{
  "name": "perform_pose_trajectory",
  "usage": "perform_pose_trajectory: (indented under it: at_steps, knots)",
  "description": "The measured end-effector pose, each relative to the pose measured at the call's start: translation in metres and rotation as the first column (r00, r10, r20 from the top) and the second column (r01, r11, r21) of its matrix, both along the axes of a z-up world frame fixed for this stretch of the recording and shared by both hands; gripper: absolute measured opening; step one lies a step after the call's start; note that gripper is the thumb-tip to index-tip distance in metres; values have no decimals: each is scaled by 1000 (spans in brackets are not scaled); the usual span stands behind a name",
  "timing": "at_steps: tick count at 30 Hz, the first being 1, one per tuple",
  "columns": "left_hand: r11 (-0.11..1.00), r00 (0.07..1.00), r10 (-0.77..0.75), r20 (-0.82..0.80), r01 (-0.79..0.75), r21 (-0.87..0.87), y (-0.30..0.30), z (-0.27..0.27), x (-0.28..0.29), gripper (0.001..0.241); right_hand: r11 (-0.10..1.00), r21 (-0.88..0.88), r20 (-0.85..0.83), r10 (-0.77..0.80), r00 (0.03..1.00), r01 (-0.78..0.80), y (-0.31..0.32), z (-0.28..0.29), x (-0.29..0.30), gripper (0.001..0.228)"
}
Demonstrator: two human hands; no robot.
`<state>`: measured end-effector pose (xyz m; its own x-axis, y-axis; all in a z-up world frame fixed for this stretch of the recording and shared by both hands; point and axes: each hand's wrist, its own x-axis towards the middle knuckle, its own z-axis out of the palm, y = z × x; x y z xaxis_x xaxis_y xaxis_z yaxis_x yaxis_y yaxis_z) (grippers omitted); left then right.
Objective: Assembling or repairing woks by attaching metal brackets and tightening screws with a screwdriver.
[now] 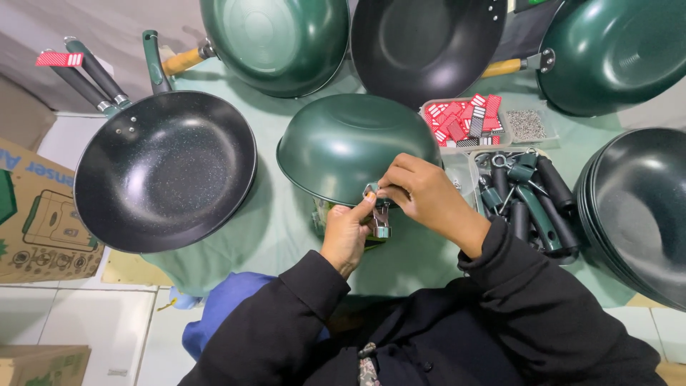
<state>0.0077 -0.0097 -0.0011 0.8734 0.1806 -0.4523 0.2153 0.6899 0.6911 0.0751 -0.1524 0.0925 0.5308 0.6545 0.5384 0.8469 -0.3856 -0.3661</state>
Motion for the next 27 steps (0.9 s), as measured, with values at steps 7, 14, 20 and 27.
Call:
perform_pose_trajectory:
  at_steps: [7,14,20,27]
  knots:
    - [1000,1000,2,-14,-2,10,-5,0,4,24,999,-24,-70,-34,997,33,-7,1,1,13]
    - [1000,1000,-2,-24,2,-3,-11,12,3,22,997,-30,-142,-79,987,76,-17,-6,-2,11]
    - [1000,1000,3,-27,-3,-1,-8,22,5,22,990,-48,-75,-137,988,134,-13,-11,-3,7]
    - [1000,998,-9,-68,9,-9,-7,28,2,21,991,-35,-69,-133,989,131,-10,-2,-12,11]
